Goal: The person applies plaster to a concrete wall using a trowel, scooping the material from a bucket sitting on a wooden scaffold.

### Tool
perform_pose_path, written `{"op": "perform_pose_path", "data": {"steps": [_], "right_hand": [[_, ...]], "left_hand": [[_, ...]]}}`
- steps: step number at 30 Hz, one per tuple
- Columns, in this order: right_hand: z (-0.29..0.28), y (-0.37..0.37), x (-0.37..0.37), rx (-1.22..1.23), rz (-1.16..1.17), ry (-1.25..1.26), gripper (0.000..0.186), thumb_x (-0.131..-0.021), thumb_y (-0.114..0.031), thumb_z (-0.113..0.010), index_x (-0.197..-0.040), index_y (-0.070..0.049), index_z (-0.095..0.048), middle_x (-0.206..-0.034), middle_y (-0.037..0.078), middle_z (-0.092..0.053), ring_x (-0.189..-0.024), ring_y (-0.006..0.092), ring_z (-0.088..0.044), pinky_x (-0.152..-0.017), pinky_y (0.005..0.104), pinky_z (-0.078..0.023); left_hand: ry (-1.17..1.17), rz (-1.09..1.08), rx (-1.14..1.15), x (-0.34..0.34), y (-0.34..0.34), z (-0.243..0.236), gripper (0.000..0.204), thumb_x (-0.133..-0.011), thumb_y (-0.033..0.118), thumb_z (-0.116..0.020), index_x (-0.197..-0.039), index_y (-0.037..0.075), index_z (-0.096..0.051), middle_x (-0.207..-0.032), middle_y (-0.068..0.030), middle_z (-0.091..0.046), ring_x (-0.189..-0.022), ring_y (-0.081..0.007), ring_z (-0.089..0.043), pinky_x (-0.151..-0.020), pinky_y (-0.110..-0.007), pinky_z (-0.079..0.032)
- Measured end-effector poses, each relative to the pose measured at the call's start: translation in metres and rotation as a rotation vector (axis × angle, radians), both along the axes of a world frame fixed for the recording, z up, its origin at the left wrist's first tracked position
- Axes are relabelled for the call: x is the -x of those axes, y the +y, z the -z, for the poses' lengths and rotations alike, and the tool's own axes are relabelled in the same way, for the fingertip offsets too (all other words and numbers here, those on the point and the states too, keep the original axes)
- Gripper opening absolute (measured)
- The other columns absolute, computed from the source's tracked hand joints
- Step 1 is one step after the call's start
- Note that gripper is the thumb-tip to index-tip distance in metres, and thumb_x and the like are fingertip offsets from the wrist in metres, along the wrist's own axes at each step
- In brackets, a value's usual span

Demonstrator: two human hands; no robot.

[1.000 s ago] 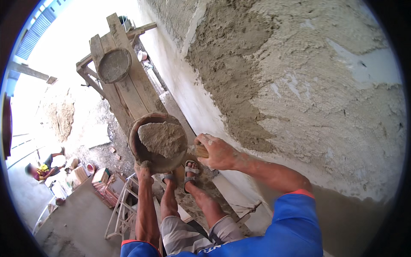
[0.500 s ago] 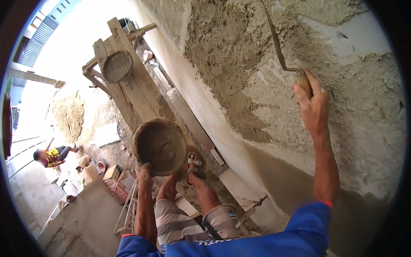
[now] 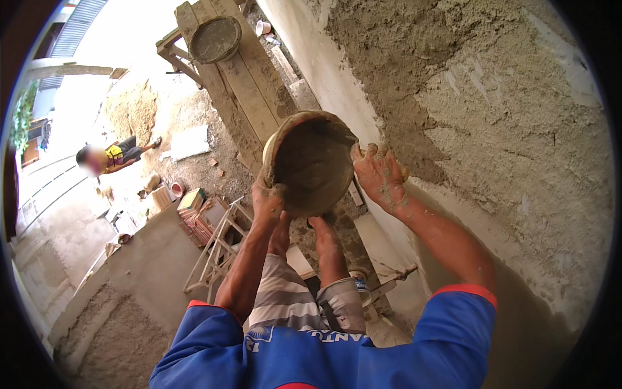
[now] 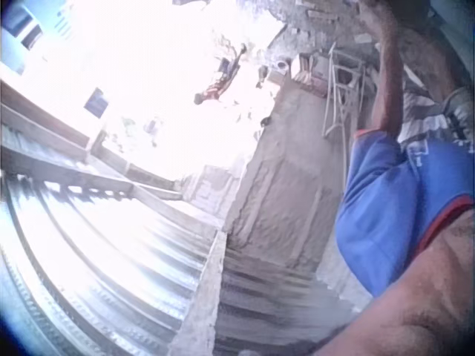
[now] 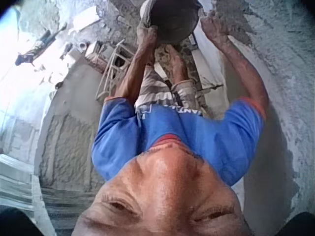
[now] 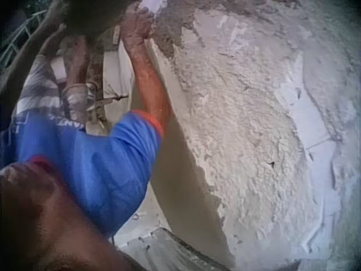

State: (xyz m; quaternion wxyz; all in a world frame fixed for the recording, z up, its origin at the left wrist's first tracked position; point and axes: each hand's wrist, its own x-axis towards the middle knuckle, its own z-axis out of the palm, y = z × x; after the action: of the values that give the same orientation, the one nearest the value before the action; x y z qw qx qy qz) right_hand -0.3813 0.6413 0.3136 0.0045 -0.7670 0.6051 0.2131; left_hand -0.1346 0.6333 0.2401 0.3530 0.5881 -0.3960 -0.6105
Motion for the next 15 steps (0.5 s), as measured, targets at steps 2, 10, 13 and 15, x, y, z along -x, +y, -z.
{"op": "perform_pose_path", "data": {"steps": [2,10,13,15], "right_hand": [[0.018,0.007,0.003,-0.123,0.062,-0.077,0.038,-0.082,-0.009,-0.058,-0.12,-0.009,-0.057,-0.09,0.014,-0.062,-0.084,0.0333,-0.062,-0.071,0.0392,-0.053],[0.051,0.051,-0.009,-0.48,0.301,-0.614,0.041,-0.077,-0.022,-0.064,-0.116,-0.01,-0.061,-0.077,0.02,-0.066,-0.076,0.0369,-0.066,-0.07,0.047,-0.053],[0.05,0.056,-0.016,-0.457,0.464,-0.75,0.044,-0.076,-0.023,-0.064,-0.118,-0.009,-0.06,-0.082,0.021,-0.067,-0.078,0.0383,-0.065,-0.072,0.046,-0.053],[0.057,0.072,-0.011,-0.358,0.447,-0.791,0.043,-0.077,-0.024,-0.064,-0.117,-0.009,-0.061,-0.086,0.02,-0.068,-0.08,0.0382,-0.066,-0.072,0.0451,-0.054]], "left_hand": [[-0.222,0.101,-0.034,0.005,-0.004,-0.013,0.069,-0.072,0.001,-0.057,-0.14,0.009,-0.046,-0.109,-0.0184,-0.067,-0.096,-0.0265,-0.065,-0.086,-0.035,-0.048],[-0.167,0.105,-0.066,0.02,-0.005,-0.02,0.053,-0.074,-0.006,-0.055,-0.128,-0.001,-0.054,-0.106,-0.0074,-0.065,-0.096,-0.0156,-0.059,-0.085,-0.027,-0.046],[-0.017,0.078,-0.117,0.018,-0.001,-0.009,0.068,-0.072,-0.003,-0.058,-0.138,0.005,-0.047,-0.121,-0.0152,-0.062,-0.108,-0.0215,-0.059,-0.095,-0.031,-0.043],[0.107,0.026,-0.071,0.019,0.0,-0.006,0.061,-0.071,-0.005,-0.057,-0.131,0.0,-0.052,-0.116,-0.0129,-0.063,-0.105,-0.0207,-0.059,-0.094,-0.031,-0.043]]}}
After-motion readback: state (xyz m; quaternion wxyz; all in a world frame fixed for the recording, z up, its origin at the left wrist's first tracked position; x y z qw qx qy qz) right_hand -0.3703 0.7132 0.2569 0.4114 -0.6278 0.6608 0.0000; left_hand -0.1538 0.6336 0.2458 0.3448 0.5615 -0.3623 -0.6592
